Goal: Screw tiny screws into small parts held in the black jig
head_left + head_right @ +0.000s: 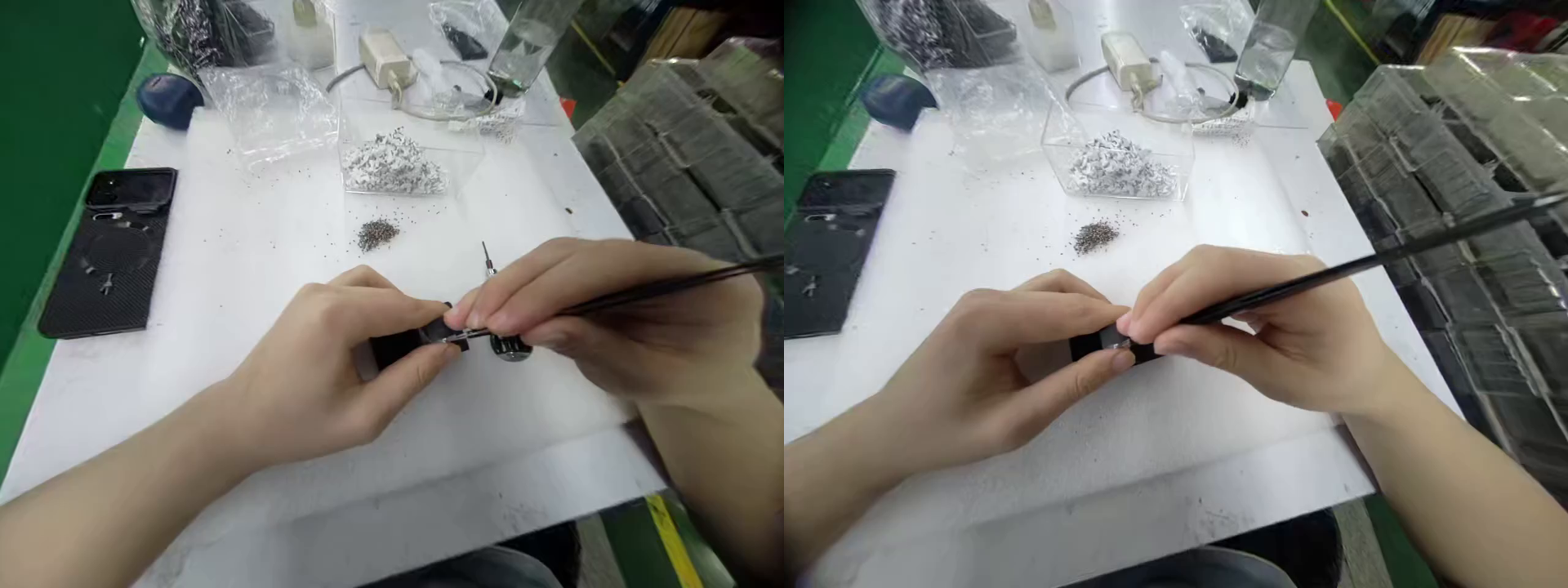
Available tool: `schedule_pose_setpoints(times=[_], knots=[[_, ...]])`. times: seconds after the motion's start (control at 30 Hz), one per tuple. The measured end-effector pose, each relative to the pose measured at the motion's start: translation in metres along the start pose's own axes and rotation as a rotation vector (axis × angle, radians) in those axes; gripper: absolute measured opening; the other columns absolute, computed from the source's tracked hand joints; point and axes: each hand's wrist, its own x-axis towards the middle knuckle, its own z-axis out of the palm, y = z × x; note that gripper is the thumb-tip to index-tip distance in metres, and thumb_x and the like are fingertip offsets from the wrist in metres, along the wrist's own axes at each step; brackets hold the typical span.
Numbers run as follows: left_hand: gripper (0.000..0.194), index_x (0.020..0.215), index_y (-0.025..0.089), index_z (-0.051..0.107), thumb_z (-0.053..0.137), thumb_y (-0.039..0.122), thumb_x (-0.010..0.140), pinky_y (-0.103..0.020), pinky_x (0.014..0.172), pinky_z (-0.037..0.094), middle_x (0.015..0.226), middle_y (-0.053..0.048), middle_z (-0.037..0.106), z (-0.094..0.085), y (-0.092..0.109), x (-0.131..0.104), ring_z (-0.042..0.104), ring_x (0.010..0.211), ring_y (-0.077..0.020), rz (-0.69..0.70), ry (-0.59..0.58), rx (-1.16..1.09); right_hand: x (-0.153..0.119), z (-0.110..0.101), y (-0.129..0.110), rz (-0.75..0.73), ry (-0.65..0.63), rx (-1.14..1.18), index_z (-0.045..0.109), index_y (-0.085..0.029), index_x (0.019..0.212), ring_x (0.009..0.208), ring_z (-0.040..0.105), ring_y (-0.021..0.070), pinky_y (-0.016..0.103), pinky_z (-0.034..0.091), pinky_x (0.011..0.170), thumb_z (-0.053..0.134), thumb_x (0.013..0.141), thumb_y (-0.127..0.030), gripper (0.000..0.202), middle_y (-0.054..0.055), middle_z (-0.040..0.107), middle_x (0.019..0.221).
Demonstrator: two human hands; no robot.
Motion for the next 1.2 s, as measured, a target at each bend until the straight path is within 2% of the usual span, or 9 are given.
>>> schedule_pose_setpoints(times=[0.1,0.27,0.4,0.77,0.9,0.97,1.07,1.13,1.2], knots=[[0.017,0.109,0.025,0.082,0.073,0.018,0.096,-0.025,0.093,0.058,0.102,0.004,0.084,-0.001,0.0,0.001,0.072,0.089,-0.0139,0.008,-0.015,-0.014,-0.001,0.0,-0.003,0.013,0.005,-0.001,0.082,-0.017,0.113,0.097,0.083,0.0242,0.032,0.071,0.083,0.076,0.091,-0.007,0.025,0.01,0.083,0.1],[0.019,0.109,0.028,0.082,0.071,0.019,0.097,-0.029,0.092,0.059,0.099,0.003,0.084,-0.002,-0.001,0.002,0.074,0.088,-0.0162,0.017,-0.035,-0.012,-0.002,-0.001,-0.003,0.027,-0.007,0.03,0.081,-0.012,0.107,0.098,0.082,0.0241,0.031,0.071,0.086,0.075,0.092,-0.005,0.018,0.013,0.083,0.099],[0.018,0.111,0.026,0.082,0.071,0.02,0.098,-0.029,0.093,0.058,0.099,0.003,0.083,-0.003,0.0,0.003,0.073,0.088,-0.0163,0.009,-0.044,-0.017,-0.001,-0.002,-0.001,0.027,-0.011,0.027,0.081,-0.015,0.108,0.099,0.082,0.0227,0.03,0.07,0.086,0.074,0.093,-0.007,0.018,0.011,0.083,0.099],[0.016,0.109,0.025,0.081,0.069,0.023,0.1,-0.027,0.088,0.057,0.098,0.003,0.082,-0.003,0.0,0.001,0.07,0.089,-0.016,-0.01,-0.045,0.007,0.005,-0.009,-0.013,0.04,-0.154,-0.08,0.083,-0.019,0.107,0.104,0.082,0.0223,0.028,0.068,0.095,0.071,0.096,-0.009,0.019,0.009,0.084,0.104],[0.016,0.109,0.023,0.081,0.068,0.024,0.1,-0.027,0.082,0.059,0.096,0.0,0.081,-0.003,0.002,0.001,0.071,0.091,-0.0177,-0.026,-0.052,0.038,0.0,-0.005,-0.005,0.018,-0.094,-0.048,0.081,-0.019,0.107,0.102,0.081,0.0212,0.031,0.068,0.091,0.073,0.097,-0.014,0.014,0.008,0.084,0.103],[0.018,0.111,0.024,0.082,0.068,0.024,0.1,-0.027,0.077,0.059,0.098,0.0,0.082,-0.003,0.001,0.001,0.072,0.09,-0.0182,-0.032,-0.048,0.049,0.0,-0.006,-0.002,0.018,0.038,-0.03,0.08,-0.019,0.105,0.094,0.081,0.0208,0.033,0.068,0.084,0.073,0.098,-0.018,0.01,0.006,0.083,0.098],[0.021,0.116,0.026,0.082,0.069,0.029,0.099,-0.029,0.081,0.061,0.107,-0.002,0.083,-0.003,-0.002,0.002,0.076,0.091,-0.0194,-0.054,-0.045,0.065,0.007,-0.012,-0.009,-0.046,0.218,-0.083,0.08,-0.017,0.099,0.087,0.079,0.0201,0.034,0.066,0.078,0.077,0.096,-0.024,0.008,0.006,0.081,0.093],[0.025,0.12,0.027,0.081,0.069,0.034,0.099,-0.029,0.081,0.061,0.111,-0.004,0.082,-0.007,-0.003,0.001,0.076,0.092,-0.0209,-0.094,-0.038,0.092,0.012,-0.014,-0.021,-0.071,0.159,-0.182,0.079,-0.015,0.098,0.093,0.078,0.0191,0.031,0.065,0.082,0.078,0.094,-0.022,0.008,0.005,0.081,0.094],[0.022,0.116,0.028,0.081,0.071,0.036,0.098,-0.027,0.069,0.058,0.11,-0.001,0.081,-0.012,0.0,-0.001,0.072,0.079,-0.017,-0.13,-0.039,0.155,0.012,-0.009,-0.038,-0.081,0.071,-0.237,0.078,-0.012,0.099,0.096,0.076,0.0165,0.028,0.063,0.081,0.074,0.096,-0.017,0.007,0.006,0.081,0.098]])
